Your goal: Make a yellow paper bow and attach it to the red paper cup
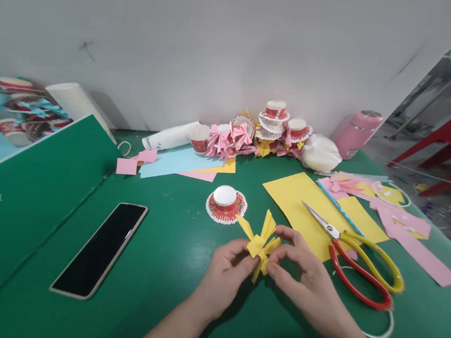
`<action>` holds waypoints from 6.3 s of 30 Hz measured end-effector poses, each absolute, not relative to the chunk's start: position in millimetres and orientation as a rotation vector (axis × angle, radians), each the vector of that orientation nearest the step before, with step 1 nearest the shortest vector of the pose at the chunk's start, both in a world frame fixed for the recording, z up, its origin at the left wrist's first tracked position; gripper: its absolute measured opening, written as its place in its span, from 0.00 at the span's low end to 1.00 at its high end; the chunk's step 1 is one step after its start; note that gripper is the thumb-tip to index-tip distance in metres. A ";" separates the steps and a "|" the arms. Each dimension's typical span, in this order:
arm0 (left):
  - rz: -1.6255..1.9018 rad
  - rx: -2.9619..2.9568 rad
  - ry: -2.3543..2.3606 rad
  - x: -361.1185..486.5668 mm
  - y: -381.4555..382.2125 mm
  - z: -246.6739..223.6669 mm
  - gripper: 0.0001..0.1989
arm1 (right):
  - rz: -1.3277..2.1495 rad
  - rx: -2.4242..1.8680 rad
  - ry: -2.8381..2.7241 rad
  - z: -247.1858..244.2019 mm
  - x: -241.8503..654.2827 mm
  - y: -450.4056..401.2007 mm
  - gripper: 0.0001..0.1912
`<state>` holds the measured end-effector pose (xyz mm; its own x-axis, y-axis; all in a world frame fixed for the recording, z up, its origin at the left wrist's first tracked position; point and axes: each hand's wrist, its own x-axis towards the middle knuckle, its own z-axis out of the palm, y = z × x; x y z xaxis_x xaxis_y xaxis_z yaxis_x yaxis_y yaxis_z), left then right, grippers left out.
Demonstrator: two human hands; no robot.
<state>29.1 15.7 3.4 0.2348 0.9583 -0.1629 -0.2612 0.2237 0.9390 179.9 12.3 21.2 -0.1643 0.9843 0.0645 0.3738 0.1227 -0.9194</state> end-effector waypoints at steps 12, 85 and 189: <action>1.047 0.860 0.914 31.2 16.8 3.5 0.09 | 1.105 -1.339 -1.539 16.2 178.1 15.3 0.08; 1.020 0.735 0.818 34.7 15.4 7.7 0.10 | 0.789 -1.333 -1.569 9.9 173.4 13.6 0.06; 1.072 0.983 0.917 29.8 18.1 12.6 0.01 | 1.688 -1.098 -1.056 13.3 173.7 12.3 0.15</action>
<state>29.8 18.1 12.6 0.2270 0.9667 -0.1182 -0.2667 0.1784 0.9471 173.7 12.3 13.3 -0.2626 0.9356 -0.2361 -0.1975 -0.2916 -0.9359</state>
